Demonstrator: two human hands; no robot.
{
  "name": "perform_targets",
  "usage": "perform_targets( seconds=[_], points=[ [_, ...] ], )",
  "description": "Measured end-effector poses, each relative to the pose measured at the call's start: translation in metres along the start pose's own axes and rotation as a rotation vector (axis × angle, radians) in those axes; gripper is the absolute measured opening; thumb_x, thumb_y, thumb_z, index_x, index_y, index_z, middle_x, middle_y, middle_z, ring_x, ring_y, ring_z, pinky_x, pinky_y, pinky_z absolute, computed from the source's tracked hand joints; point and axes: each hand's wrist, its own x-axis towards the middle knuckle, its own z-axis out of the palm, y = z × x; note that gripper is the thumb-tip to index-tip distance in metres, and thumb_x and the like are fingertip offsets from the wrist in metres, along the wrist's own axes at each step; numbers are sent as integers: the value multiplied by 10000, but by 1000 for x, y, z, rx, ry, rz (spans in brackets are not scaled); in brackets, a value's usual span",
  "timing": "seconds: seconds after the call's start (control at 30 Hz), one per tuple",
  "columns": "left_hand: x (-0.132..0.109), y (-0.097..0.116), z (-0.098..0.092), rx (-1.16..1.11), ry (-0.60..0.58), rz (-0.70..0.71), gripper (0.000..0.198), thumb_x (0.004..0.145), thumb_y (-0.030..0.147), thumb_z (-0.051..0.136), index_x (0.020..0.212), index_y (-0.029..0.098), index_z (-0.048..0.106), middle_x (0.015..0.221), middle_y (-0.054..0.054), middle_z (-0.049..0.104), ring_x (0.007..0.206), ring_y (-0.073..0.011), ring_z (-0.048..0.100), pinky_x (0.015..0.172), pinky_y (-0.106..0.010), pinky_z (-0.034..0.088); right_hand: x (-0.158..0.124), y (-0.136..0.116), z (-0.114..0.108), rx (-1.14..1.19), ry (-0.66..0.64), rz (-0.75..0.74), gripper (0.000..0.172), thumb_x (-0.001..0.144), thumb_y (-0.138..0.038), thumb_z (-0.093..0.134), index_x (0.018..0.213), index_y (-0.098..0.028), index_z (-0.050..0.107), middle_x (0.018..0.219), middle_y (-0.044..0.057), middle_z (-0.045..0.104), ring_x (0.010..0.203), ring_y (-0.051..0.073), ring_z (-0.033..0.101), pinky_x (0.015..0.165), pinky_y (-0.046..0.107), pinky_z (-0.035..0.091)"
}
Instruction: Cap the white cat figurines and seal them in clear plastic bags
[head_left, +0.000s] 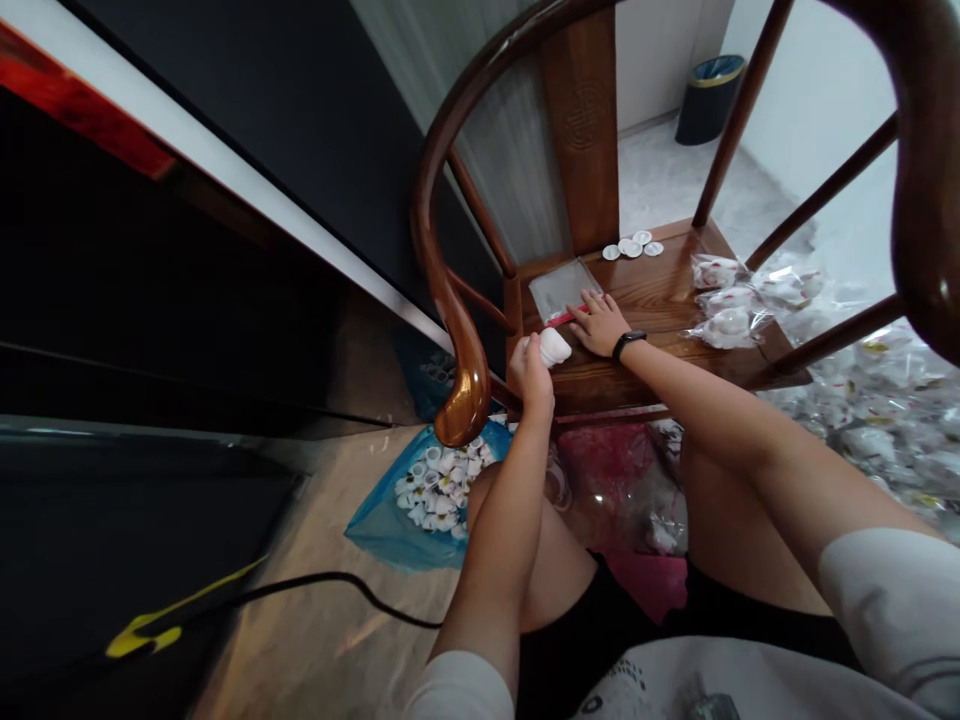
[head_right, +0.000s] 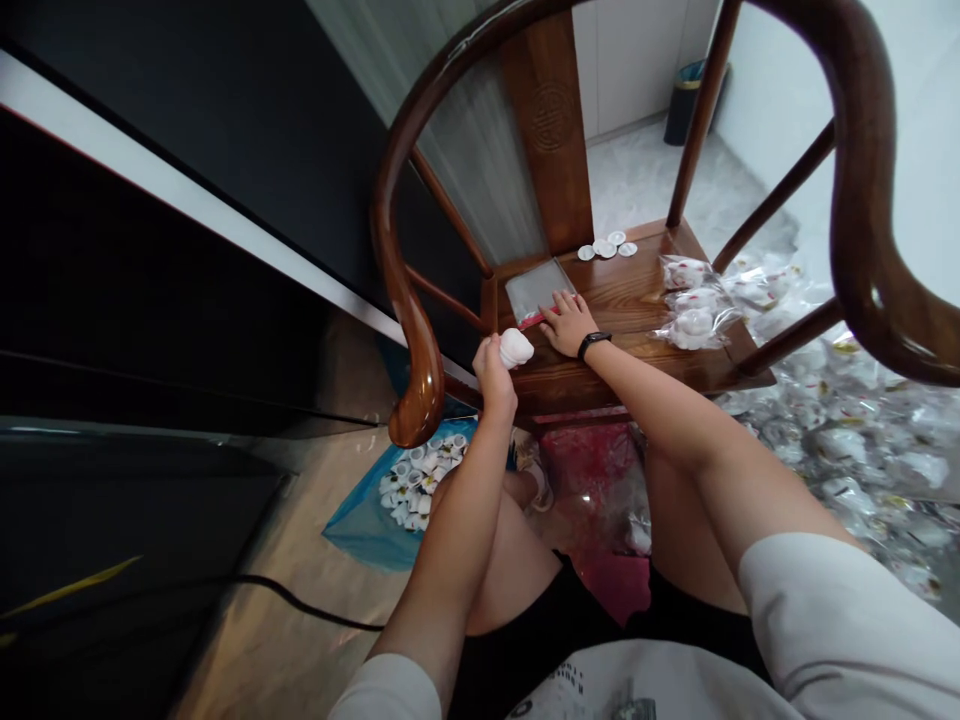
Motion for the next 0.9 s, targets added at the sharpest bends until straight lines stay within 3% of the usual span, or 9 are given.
perform_targets(
  seconds=[0.07,0.17,0.53,0.7,0.9],
  points=[
    [0,0,1,-26,4,31,410,928,580,620,772,208,549,721,43,496,668,-106,496,609,-198,399,11,2,9,-22,-34,1,652,1099,-486,334,1669,-184,428,1775,180,284,1644,413,210,1301,665,128],
    [-1,1,4,-33,-25,82,419,929,583,637,771,201,567,739,31,512,701,-112,505,651,-204,416,22,5,16,-21,-95,35,671,1099,-499,294,1677,-180,411,1769,171,306,1657,424,167,1291,715,76],
    [-3,-6,0,-21,-107,134,412,961,538,643,752,191,571,727,26,488,697,-115,479,664,-215,403,32,0,13,9,-101,61,634,1099,-379,247,1572,-74,539,1674,167,484,1644,411,222,1305,725,90],
    [-4,-6,-2,19,-94,142,429,967,551,636,743,192,565,733,25,496,695,-117,471,647,-219,382,28,-2,-6,26,48,31,645,1100,-375,255,1629,-61,451,1714,164,423,1644,397,228,1318,686,106],
    [-4,1,-3,10,-94,146,412,962,540,640,746,194,586,721,29,500,686,-117,469,640,-219,379,8,-2,-48,24,141,9,664,1089,-383,285,1673,-79,369,1752,159,352,1652,380,209,1325,664,139]
  ],
)
